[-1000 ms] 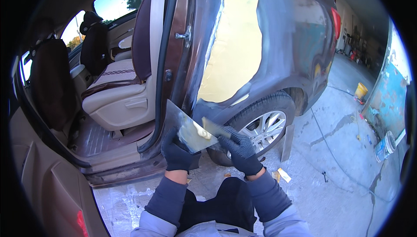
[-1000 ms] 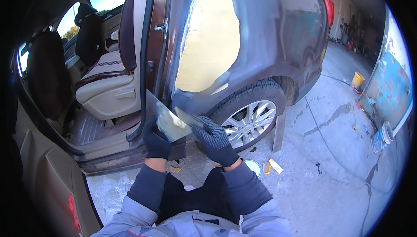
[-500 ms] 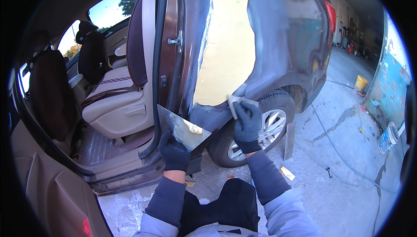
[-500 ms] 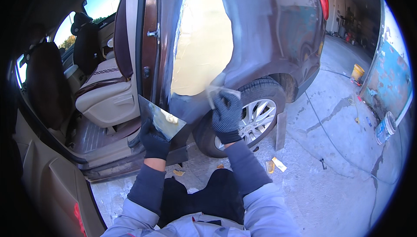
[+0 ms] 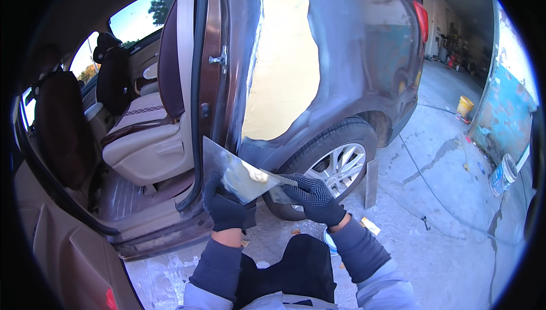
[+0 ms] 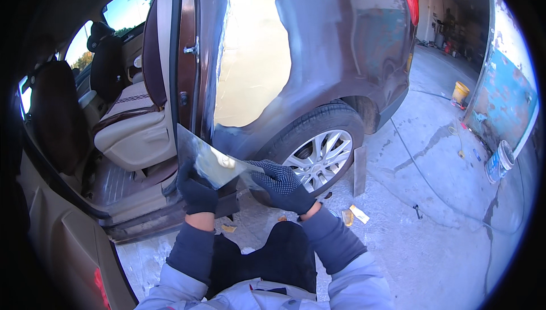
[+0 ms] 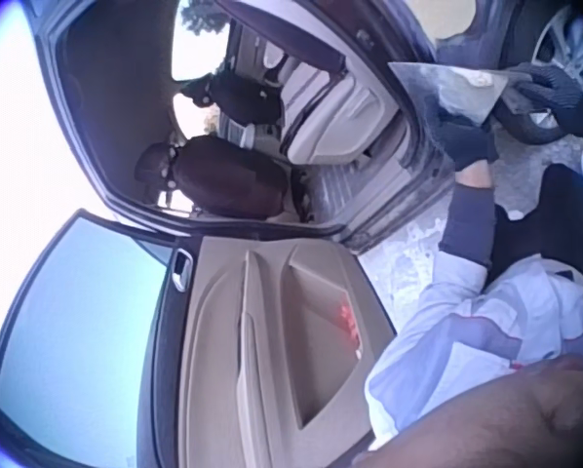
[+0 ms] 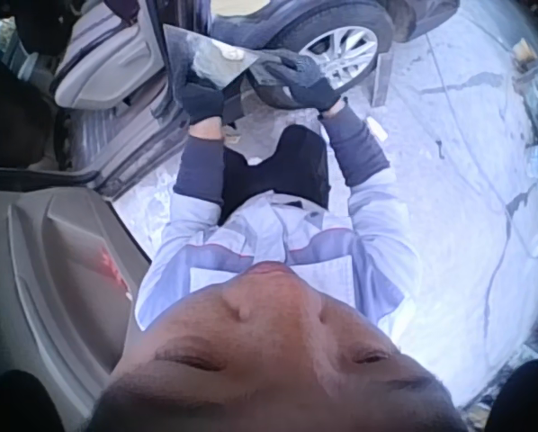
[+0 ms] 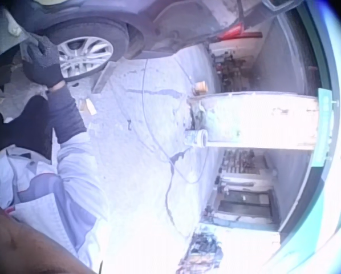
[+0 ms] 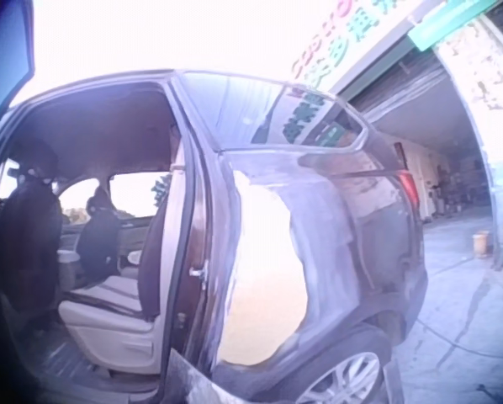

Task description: The person applies a yellow body filler to a damaged area on the rear quarter panel of a dark-colored car using two metal spreaders. They repeatedly scoop filler from one spreader and smooth it onto the panel, working the material into the surface.

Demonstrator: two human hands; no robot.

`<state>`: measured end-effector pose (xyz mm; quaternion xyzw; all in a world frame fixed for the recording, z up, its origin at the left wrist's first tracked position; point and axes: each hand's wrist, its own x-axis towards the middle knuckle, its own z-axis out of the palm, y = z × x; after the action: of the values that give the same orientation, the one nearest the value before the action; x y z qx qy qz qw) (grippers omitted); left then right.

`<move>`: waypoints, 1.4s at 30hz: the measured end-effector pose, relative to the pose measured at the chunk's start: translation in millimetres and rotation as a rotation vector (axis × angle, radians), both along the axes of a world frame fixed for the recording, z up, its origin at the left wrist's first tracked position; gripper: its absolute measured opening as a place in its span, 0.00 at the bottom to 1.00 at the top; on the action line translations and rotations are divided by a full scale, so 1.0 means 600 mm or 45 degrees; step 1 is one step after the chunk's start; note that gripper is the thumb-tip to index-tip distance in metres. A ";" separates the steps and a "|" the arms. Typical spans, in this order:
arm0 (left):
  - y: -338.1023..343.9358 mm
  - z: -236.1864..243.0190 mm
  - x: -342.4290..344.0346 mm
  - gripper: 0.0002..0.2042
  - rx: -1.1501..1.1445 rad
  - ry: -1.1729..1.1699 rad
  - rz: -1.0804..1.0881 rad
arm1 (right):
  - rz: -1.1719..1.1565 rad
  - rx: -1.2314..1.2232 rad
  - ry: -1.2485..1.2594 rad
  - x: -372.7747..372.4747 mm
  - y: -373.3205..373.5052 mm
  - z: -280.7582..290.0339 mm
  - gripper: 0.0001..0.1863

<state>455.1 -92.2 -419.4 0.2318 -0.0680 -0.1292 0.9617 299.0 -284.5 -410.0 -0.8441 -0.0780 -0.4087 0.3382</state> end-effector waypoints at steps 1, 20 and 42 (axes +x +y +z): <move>0.006 0.002 0.013 0.15 -0.039 -0.112 0.013 | -0.070 -0.093 -0.017 0.003 -0.017 0.006 0.15; -0.024 -0.035 -0.013 0.11 -0.111 -0.006 -0.277 | -0.325 0.301 -0.413 -0.017 -0.071 0.021 0.17; -0.006 -0.067 -0.144 0.14 0.335 -0.063 -0.659 | 0.176 0.555 0.216 -0.090 0.062 -0.041 0.26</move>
<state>368.6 -95.9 -459.6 0.3327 -0.1307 -0.3722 0.8566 245.3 -247.3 -434.5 -0.7752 -0.0170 -0.3195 0.5447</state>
